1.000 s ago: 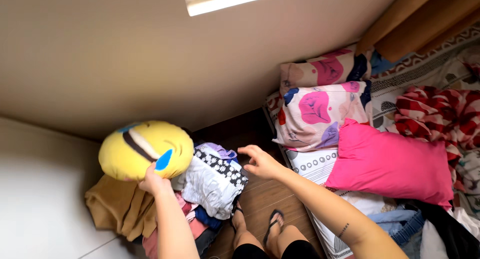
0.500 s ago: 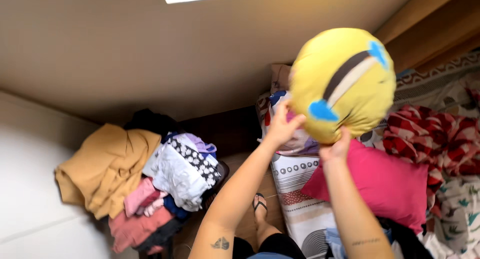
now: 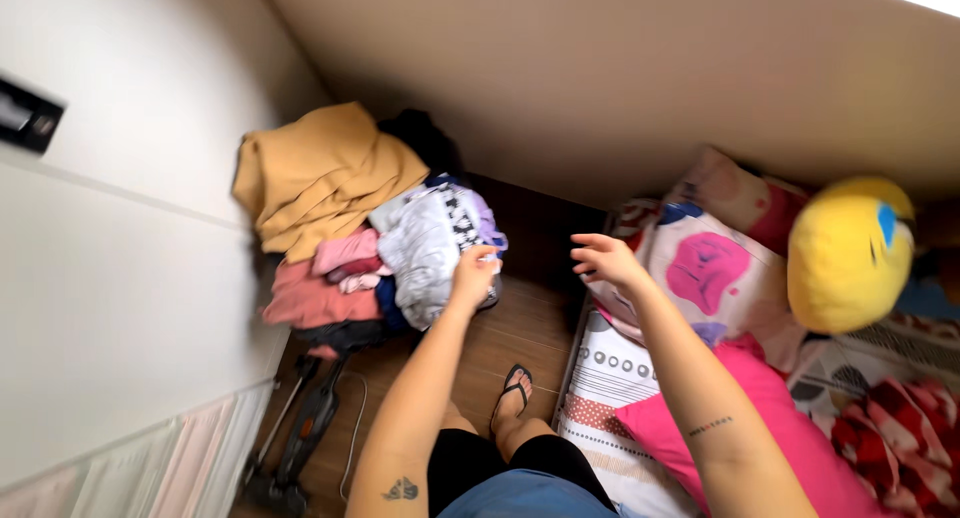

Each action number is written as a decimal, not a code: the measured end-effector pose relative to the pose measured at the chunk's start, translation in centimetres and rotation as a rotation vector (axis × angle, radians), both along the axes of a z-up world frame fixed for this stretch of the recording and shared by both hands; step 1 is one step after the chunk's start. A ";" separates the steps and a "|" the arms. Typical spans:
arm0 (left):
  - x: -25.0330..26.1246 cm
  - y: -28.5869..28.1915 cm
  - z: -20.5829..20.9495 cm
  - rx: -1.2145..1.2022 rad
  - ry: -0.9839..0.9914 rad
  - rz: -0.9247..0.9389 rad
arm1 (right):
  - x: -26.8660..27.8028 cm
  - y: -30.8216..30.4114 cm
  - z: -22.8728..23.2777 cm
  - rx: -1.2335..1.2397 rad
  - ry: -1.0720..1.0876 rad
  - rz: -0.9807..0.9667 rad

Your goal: The person rolls up a rug and a patterned mat, places the mats in a corner, gathers clothes from a pile, and puts the clothes into drawers and a closet.

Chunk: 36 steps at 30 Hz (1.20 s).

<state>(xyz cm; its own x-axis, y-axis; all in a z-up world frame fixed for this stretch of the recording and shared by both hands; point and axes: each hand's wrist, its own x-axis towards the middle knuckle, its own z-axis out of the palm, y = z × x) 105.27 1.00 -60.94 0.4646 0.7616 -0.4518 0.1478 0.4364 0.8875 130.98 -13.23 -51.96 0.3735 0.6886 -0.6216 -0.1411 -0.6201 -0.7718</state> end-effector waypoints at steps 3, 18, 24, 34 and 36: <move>-8.3 4.7 -2.6 0.405 0.146 0.175 | -5.6 5.4 1.0 -0.015 -0.094 0.227; -31.3 14.8 -7.3 -0.058 0.241 0.717 | -22.3 22.3 -5.0 0.095 -0.461 0.631; -35.8 16.3 -9.8 -0.156 0.156 0.770 | -30.7 26.2 -7.6 0.461 -0.862 0.917; -37.6 13.7 -11.1 -0.277 0.157 0.708 | -37.9 29.6 -13.8 0.427 -1.217 1.109; -37.2 13.2 -9.9 -0.302 0.165 0.670 | -36.9 30.4 -15.1 0.395 -1.074 1.009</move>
